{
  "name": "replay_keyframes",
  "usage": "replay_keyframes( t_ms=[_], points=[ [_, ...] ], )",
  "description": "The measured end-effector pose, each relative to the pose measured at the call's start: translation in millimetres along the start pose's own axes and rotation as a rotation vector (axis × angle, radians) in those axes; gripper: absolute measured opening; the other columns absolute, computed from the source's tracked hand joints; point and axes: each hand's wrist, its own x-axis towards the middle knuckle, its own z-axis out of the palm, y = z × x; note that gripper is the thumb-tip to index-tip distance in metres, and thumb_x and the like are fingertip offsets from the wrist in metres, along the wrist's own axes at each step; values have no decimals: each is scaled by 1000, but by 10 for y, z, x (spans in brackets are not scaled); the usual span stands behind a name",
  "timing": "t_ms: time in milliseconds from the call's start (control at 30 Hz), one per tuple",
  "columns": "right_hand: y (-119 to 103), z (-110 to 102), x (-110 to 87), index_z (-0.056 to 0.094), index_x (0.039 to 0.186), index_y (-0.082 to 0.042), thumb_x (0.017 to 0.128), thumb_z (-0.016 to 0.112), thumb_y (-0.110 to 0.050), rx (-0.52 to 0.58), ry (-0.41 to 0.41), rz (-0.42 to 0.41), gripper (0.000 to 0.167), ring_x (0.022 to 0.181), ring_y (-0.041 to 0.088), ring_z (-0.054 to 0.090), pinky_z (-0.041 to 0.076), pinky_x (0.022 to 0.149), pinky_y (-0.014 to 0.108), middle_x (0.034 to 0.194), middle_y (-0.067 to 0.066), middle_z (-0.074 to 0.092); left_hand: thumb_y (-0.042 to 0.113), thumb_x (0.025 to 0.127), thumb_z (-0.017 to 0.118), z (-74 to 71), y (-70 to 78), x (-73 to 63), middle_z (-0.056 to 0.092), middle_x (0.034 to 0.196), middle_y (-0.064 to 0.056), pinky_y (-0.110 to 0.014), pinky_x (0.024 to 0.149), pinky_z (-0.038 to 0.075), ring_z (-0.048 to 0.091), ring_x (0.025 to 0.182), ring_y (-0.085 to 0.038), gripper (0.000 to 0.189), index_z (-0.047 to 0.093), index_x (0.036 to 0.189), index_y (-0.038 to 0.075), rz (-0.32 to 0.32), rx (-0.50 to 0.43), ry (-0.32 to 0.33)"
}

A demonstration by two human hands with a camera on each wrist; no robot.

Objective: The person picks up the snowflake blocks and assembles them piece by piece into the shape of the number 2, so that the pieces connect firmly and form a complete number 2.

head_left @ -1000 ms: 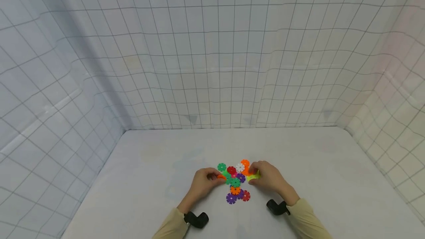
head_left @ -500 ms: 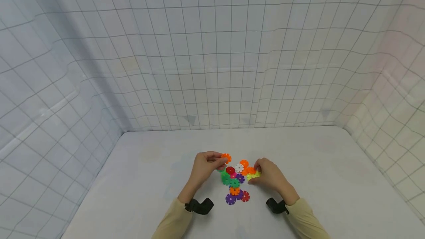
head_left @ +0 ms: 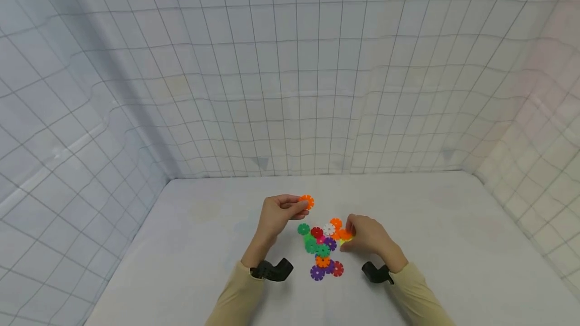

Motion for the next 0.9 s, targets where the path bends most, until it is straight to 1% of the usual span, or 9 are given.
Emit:
replay_keyframes(
  t_ms=[133, 267, 400, 533, 600, 633, 700, 767, 900],
  points=[
    [-8, -28, -37, 59, 93, -8, 71, 83, -35, -17, 22, -5, 43, 61, 15, 46, 41, 56, 30, 70, -3, 51, 18, 85, 73, -20, 37, -32, 70, 87, -17, -38, 76, 54, 68, 81, -35, 31, 67, 102, -8, 12, -6, -14],
    [13, -31, -48, 62, 99, -5, 74, 82, -30, -44, 41, -6, 41, 62, 15, 46, 42, 55, 29, 71, -2, 50, 17, 86, 72, -42, 79, -50, 70, 86, -17, -38, 74, 54, 67, 83, -40, 28, 68, 101, -7, 18, -27, -20],
    [57, -14, -37, 62, 94, -7, 75, 82, -25, -32, 46, -8, 33, 64, 15, 46, 42, 57, 29, 72, -1, 49, 14, 87, 70, -59, 111, -47, 70, 87, -19, -37, 73, 54, 66, 84, -43, 28, 67, 104, -8, 26, -50, -22],
    [64, -6, -11, 62, 89, -9, 76, 80, -24, -30, 48, -20, 27, 64, 15, 46, 42, 57, 30, 72, -2, 50, 11, 89, 68, -78, 163, -62, 69, 89, -20, -39, 73, 54, 69, 79, -34, 29, 64, 109, -10, 27, -59, -25],
    [53, -5, -9, 64, 89, -9, 77, 79, -25, -40, 47, -17, 25, 64, 15, 46, 42, 57, 29, 72, -2, 51, 10, 89, 67, -83, 187, -79, 69, 88, -20, -40, 73, 54, 68, 78, -34, 28, 64, 109, -9, 31, -50, -25],
    [43, -8, -10, 65, 89, -9, 78, 79, -25, -44, 46, -16, 24, 64, 15, 46, 42, 57, 29, 72, -2, 51, 10, 89, 67, -84, 204, -91, 69, 88, -19, -39, 72, 54, 69, 77, -32, 28, 65, 110, -8, 37, -38, -25],
    [27, -17, -15, 67, 88, -9, 79, 78, -25, -59, 44, -22, 22, 63, 15, 47, 43, 57, 29, 72, -2, 53, 10, 89, 68, -82, 239, -108, 70, 87, -18, -39, 72, 55, 68, 78, -36, 27, 65, 111, -6, 57, -15, -31],
    [15, -28, -20, 69, 88, -9, 81, 76, -24, -81, 51, -35, 18, 63, 15, 47, 44, 57, 29, 72, -3, 54, 11, 89, 68, -76, 275, -116, 70, 85, -17, -39, 72, 55, 68, 78, -37, 29, 66, 113, -3, 85, 0, -41],
    [3, -64, -20, 71, 88, -8, 85, 72, -18, -116, 99, -101, 10, 62, 13, 47, 44, 55, 27, 73, -4, 56, 11, 88, 69, -60, 349, -126, 69, 84, -17, -39, 71, 55, 67, 77, -38, 32, 65, 117, -2, 136, -8, -37]
  ],
)
